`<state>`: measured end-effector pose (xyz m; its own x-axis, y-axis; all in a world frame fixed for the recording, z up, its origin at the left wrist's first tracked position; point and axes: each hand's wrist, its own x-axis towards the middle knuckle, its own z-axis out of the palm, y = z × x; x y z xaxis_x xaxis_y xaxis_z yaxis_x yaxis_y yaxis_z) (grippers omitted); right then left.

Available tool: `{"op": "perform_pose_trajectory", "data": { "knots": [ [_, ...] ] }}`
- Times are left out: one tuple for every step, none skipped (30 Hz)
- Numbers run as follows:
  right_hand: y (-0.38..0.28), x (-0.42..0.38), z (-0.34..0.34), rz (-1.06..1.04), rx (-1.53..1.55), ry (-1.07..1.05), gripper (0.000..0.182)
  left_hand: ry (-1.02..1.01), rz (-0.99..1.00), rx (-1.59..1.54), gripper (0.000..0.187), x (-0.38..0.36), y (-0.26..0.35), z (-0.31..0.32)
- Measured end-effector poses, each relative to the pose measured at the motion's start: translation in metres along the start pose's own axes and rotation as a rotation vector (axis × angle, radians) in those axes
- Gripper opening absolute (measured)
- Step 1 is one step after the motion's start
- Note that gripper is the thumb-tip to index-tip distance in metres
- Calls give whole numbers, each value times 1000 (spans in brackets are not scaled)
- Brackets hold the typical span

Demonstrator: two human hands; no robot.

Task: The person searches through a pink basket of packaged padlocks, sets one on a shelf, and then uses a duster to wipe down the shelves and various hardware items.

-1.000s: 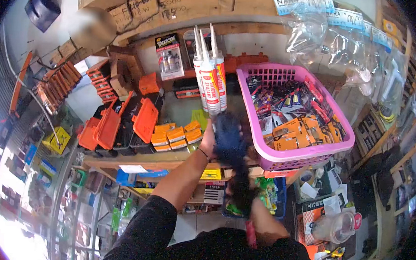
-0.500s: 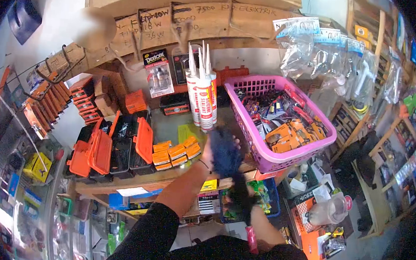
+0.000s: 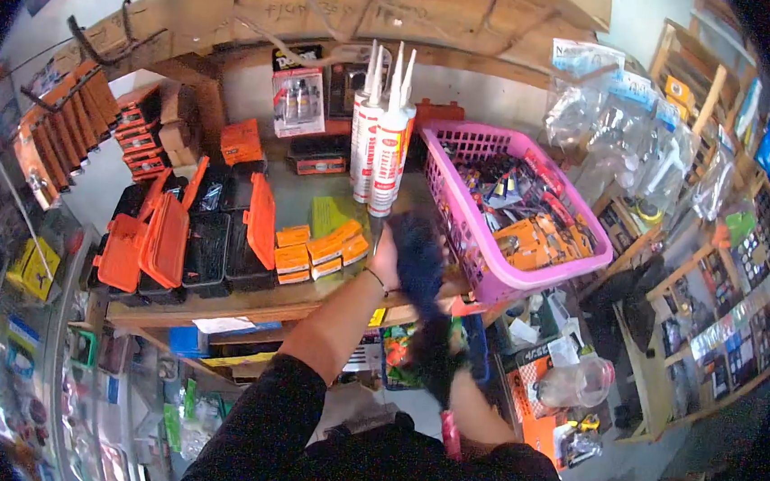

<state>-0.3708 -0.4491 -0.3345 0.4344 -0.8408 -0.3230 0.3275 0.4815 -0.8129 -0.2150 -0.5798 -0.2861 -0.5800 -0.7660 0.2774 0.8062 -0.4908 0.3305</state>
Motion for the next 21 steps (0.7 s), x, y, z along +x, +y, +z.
{"op": "perform_pose_trajectory", "data": {
  "knots": [
    [22,12,-4,187,-197,231,25,-137,28,-51,73,1,0,-9],
    [23,24,-19,180,-208,216,25,-134,78,-91,76,0,-2,-3],
    [20,36,-43,101,-37,47,26,-141,90,-80,76,2,2,11],
    [18,44,-66,29,140,-118,27,81,58,-12,75,2,4,27],
    [17,46,-78,-41,323,-277,28,309,21,51,75,2,5,35],
    [-46,-18,20,2,75,178,26,269,4,29,73,5,4,33],
    [-36,-16,3,7,83,181,26,277,-1,28,73,6,6,26],
    [-15,-13,-4,2,116,145,25,204,-39,-16,73,6,9,15],
    [9,-19,-20,-4,149,108,23,130,-74,-60,72,8,8,3],
    [25,-20,-32,-9,180,67,22,-137,17,-91,71,9,-1,-7],
    [14,-3,-42,-14,208,21,21,-1,49,-95,73,5,1,-3],
    [9,5,-64,-17,233,-30,20,56,28,-18,73,4,3,10],
    [-4,24,-76,-16,260,-85,19,118,10,61,73,1,6,28],
    [-2,32,-80,-14,291,-142,18,193,58,60,74,-1,4,46],
    [9,35,-82,-14,325,-198,17,232,38,55,69,0,0,58],
    [20,44,-78,-106,34,-183,18,224,28,32,69,-1,2,46],
    [24,47,-66,-202,-256,-160,18,213,12,8,68,-1,3,29],
    [31,57,-76,-206,-245,-165,18,109,55,14,68,-1,-3,20],
    [38,74,-90,-183,-271,-234,20,6,91,30,68,1,-5,13],
    [49,93,-107,-153,-311,-303,22,40,24,9,71,0,0,15],
    [36,89,-90,-121,-350,-374,24,-42,-13,112,72,4,4,14]
  ]
}}
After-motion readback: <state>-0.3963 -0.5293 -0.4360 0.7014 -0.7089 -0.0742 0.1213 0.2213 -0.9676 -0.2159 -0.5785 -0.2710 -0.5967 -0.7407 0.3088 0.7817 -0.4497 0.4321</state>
